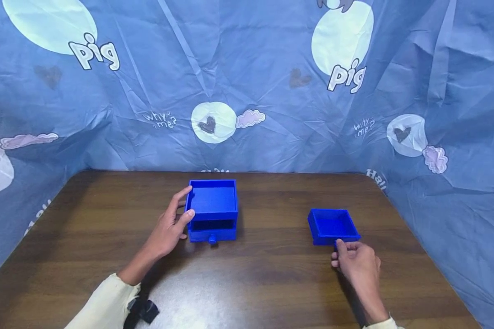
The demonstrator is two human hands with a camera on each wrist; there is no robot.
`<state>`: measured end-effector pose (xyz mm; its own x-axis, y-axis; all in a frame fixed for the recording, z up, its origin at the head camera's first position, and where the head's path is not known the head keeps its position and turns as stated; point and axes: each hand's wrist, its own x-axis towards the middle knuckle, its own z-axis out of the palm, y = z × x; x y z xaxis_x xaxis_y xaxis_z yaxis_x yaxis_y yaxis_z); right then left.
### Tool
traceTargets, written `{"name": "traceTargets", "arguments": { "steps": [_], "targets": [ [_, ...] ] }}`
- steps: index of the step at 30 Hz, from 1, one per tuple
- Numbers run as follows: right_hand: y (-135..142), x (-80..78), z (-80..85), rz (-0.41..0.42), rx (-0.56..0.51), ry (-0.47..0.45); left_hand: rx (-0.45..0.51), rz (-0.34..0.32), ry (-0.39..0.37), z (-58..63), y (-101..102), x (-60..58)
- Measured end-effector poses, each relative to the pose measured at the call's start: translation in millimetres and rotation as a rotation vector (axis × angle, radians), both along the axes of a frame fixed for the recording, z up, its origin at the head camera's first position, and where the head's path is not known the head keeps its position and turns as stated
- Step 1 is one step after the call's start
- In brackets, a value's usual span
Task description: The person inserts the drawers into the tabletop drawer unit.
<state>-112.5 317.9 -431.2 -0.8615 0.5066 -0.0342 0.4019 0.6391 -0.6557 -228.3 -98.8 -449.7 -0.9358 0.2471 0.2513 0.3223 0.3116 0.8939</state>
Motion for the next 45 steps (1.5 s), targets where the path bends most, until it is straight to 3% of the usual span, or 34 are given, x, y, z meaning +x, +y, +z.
{"name": "traceTargets", "arguments": {
  "steps": [9, 17, 24, 31, 45],
  "targets": [
    [4, -1.6, -6.2, 0.038, -0.046, -0.019, -0.013, 0.001, 0.018, -0.6, 0, -1.3],
    [6, -8.7, -13.1, 0.012, -0.296, 0.035, -0.021, 0.014, 0.046, -1.2, -2, 0.9],
    [5, -12.8, -13.6, -0.009, -0.234, 0.039, -0.027, 0.015, 0.054, -2.8, -3, -0.1],
    [7, -15.4, -18.7, -0.051, -0.449, 0.081, -0.031, 0.011, 0.068, -0.7, -3, -1.1],
    [4, -22.1, -21.4, -0.115, -0.539, 0.161, -0.038, 0.016, 0.064, -1.6, -4, -1.7]
  ]
}}
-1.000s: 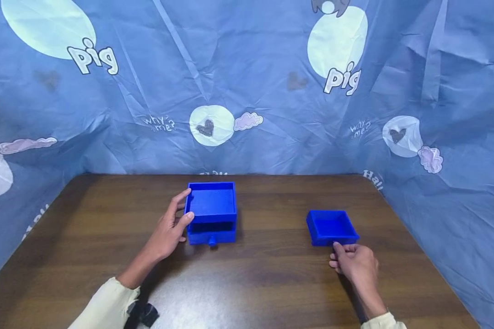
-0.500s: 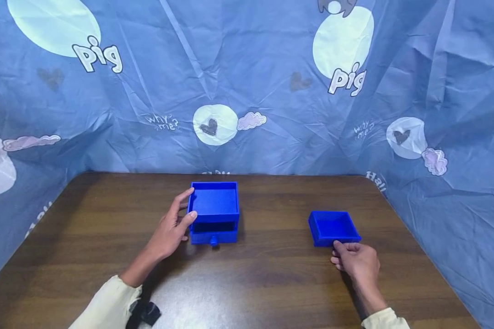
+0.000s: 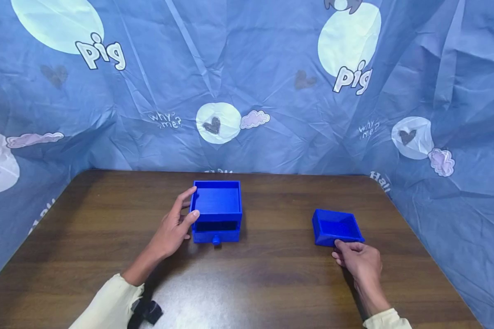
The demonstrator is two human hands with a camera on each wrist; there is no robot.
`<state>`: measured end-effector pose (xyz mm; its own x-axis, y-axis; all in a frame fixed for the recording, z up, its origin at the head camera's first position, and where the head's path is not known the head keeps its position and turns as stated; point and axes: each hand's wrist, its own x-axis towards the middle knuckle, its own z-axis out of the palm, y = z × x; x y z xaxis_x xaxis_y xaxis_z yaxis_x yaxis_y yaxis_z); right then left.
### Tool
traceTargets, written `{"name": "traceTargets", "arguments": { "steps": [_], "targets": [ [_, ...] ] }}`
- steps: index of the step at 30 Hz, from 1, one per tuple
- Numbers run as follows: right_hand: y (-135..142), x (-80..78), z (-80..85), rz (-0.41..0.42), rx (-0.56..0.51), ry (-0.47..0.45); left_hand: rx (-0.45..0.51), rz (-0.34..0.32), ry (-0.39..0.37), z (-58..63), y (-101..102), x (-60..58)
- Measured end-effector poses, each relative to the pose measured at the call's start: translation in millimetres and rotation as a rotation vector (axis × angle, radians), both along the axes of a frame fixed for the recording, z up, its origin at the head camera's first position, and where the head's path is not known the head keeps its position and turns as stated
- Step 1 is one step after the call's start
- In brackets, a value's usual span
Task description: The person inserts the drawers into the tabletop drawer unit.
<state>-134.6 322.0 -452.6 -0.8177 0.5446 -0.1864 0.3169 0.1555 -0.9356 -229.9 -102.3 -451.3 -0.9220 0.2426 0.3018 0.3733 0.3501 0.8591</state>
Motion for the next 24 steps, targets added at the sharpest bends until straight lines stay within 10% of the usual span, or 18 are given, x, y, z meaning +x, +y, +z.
{"name": "traceTargets", "arguments": {
  "steps": [24],
  "targets": [
    [6.3, 1.9, -3.8, 0.05, -0.302, 0.07, -0.026, 0.01, -0.012, 1.7, 0.2, 1.1]
  ]
}}
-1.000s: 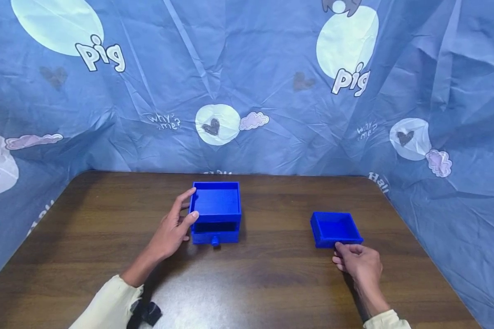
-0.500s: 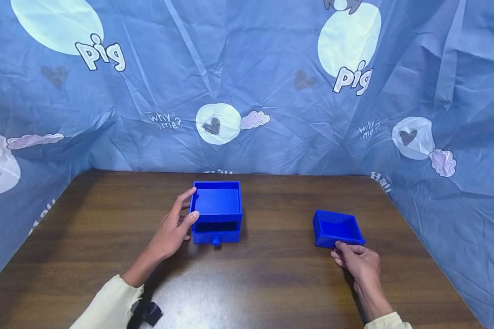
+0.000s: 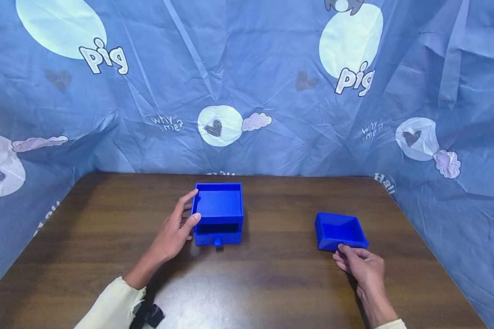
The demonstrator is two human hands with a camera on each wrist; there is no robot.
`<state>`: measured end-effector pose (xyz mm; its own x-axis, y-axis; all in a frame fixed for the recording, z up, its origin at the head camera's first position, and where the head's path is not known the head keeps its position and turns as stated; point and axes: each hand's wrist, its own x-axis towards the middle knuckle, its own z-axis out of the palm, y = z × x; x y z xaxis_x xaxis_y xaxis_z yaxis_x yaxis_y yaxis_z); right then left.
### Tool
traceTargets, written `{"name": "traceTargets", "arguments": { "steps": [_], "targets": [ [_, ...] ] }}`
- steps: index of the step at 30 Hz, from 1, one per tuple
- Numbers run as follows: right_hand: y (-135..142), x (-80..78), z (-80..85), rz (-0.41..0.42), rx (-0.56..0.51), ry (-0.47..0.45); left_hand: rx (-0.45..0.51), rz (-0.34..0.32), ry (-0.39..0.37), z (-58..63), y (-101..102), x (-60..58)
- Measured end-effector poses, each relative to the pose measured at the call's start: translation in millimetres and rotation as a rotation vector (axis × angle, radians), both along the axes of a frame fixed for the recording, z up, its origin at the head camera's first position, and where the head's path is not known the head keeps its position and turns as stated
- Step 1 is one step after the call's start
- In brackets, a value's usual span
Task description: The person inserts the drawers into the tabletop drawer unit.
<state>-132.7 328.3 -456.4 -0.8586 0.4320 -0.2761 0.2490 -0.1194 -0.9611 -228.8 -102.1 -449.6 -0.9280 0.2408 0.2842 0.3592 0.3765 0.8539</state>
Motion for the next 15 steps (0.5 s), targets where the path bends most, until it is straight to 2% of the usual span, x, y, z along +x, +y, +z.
{"name": "traceTargets", "arguments": {
  "steps": [7, 15],
  "targets": [
    [-4.6, 3.2, -0.1, -0.035, 0.021, 0.0, 0.006, 0.014, 0.001, -0.4, 1.0, 1.6],
    [-9.0, 3.7, 0.8, -0.023, 0.006, 0.028, 0.007, 0.014, -0.002, -0.1, 0.6, 1.4]
  ]
}}
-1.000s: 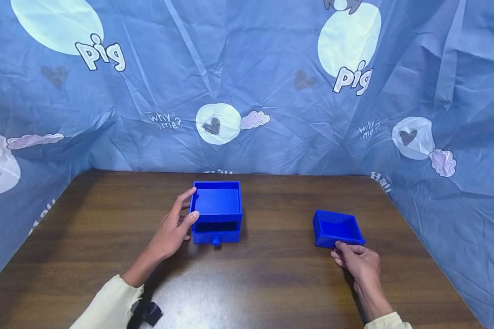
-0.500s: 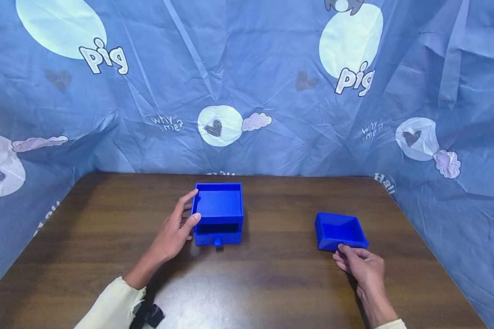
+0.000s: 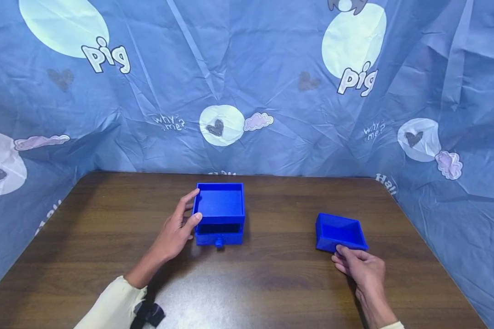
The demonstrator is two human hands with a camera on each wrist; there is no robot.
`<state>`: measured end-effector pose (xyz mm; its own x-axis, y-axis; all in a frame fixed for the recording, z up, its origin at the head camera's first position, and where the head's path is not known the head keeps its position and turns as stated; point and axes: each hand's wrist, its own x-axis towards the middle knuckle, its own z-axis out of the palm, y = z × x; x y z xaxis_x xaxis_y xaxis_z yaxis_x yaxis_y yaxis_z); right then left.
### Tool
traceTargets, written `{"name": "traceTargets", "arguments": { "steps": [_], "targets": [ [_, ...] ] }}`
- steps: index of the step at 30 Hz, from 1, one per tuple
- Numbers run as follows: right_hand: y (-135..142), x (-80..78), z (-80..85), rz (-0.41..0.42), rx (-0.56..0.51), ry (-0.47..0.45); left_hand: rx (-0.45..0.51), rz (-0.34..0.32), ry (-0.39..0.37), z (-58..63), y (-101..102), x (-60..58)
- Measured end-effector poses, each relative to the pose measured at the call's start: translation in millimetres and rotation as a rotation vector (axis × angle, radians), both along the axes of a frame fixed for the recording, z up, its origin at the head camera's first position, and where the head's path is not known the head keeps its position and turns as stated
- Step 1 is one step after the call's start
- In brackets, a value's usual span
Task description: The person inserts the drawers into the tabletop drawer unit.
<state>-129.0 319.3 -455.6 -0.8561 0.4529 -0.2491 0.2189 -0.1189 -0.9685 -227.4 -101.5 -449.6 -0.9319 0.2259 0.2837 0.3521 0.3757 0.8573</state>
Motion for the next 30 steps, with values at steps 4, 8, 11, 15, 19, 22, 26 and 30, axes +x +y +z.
{"name": "traceTargets", "arguments": {
  "steps": [4, 8, 11, 15, 19, 22, 26, 30],
  "targets": [
    [-3, -0.9, 1.6, -0.002, -0.023, 0.025, 0.003, -0.002, 0.003, 1.1, 0, 0.1],
    [-7, -0.6, 2.4, 0.002, -0.029, 0.033, 0.004, -0.002, 0.007, 1.0, 0, 0.1],
    [-10, -0.1, 2.4, 0.006, -0.025, 0.043, 0.003, -0.001, 0.003, 0.5, 0, -0.1],
    [-15, 1.0, 2.5, 0.021, -0.021, 0.069, -0.001, -0.003, -0.005, 0.9, 0, -0.3],
    [-21, 2.8, 3.3, 0.039, -0.024, 0.089, -0.002, -0.006, -0.007, 1.1, -1, 0.0],
    [-25, 3.7, 4.1, 0.038, -0.026, 0.095, 0.001, -0.006, -0.007, 0.7, -1, 0.3],
    [-30, 4.2, 5.6, 0.028, -0.028, 0.094, 0.003, -0.003, -0.004, 0.9, -1, 0.7],
    [-34, 5.3, 6.6, 0.035, -0.032, 0.087, -0.002, 0.0, -0.007, 0.6, 0, 0.3]
  ]
}}
